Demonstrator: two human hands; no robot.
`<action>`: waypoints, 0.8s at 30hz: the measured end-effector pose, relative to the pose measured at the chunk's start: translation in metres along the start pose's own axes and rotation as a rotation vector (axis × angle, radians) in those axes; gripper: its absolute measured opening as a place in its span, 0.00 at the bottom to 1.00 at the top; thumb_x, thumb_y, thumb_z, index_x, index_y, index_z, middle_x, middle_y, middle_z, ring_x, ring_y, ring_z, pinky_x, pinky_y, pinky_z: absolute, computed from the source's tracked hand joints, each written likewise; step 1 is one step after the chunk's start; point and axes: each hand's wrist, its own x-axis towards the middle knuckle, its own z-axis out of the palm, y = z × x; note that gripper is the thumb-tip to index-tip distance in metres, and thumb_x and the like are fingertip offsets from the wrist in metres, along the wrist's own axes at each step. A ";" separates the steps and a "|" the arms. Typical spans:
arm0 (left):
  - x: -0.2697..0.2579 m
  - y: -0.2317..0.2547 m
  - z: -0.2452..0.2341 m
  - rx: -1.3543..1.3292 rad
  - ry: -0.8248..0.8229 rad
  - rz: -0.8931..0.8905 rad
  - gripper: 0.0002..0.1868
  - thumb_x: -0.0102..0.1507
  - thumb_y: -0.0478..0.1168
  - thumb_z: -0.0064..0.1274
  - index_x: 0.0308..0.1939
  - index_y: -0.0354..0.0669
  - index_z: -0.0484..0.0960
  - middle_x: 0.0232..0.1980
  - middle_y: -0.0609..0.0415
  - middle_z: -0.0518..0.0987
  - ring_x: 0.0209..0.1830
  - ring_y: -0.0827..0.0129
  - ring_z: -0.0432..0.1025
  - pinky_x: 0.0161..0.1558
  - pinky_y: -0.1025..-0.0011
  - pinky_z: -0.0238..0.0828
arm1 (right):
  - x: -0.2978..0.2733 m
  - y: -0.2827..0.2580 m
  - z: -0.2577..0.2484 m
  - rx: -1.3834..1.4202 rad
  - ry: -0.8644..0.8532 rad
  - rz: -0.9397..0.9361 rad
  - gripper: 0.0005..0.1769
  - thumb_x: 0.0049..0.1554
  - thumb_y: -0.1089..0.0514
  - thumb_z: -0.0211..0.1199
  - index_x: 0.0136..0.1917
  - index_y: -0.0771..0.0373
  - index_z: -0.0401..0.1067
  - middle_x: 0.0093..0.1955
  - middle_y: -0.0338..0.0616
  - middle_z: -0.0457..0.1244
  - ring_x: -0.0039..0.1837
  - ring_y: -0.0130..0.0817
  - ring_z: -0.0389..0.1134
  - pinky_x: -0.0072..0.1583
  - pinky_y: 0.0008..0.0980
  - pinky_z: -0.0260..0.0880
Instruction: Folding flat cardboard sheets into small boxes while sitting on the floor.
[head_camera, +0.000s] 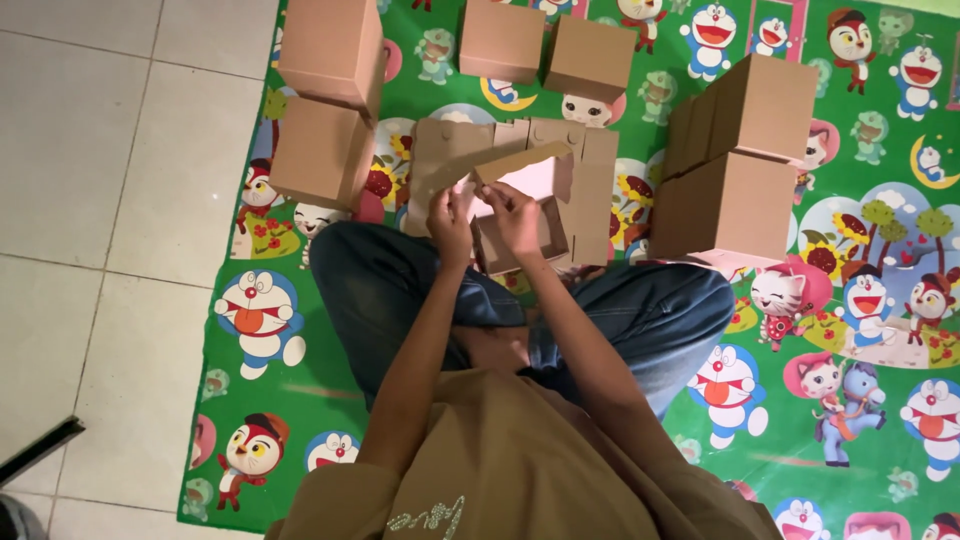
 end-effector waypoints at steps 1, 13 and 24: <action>-0.001 0.004 -0.002 -0.014 -0.013 -0.012 0.11 0.72 0.43 0.51 0.45 0.40 0.84 0.39 0.45 0.82 0.43 0.49 0.79 0.48 0.59 0.75 | -0.001 0.000 0.000 0.030 -0.018 0.026 0.05 0.61 0.58 0.69 0.50 0.60 0.82 0.40 0.49 0.73 0.46 0.40 0.76 0.48 0.39 0.75; -0.013 0.011 -0.009 -0.048 -0.078 -0.012 0.10 0.68 0.46 0.58 0.44 0.44 0.84 0.39 0.51 0.80 0.44 0.54 0.78 0.51 0.63 0.73 | -0.009 -0.027 -0.002 -0.067 0.065 0.088 0.05 0.57 0.55 0.74 0.47 0.55 0.84 0.37 0.44 0.73 0.42 0.37 0.76 0.46 0.32 0.76; -0.016 0.006 -0.012 0.025 -0.041 -0.112 0.14 0.64 0.53 0.65 0.40 0.46 0.88 0.37 0.51 0.84 0.42 0.57 0.80 0.48 0.64 0.74 | -0.015 -0.017 -0.001 0.042 0.010 0.090 0.05 0.58 0.61 0.70 0.49 0.59 0.83 0.38 0.50 0.72 0.42 0.36 0.76 0.46 0.35 0.76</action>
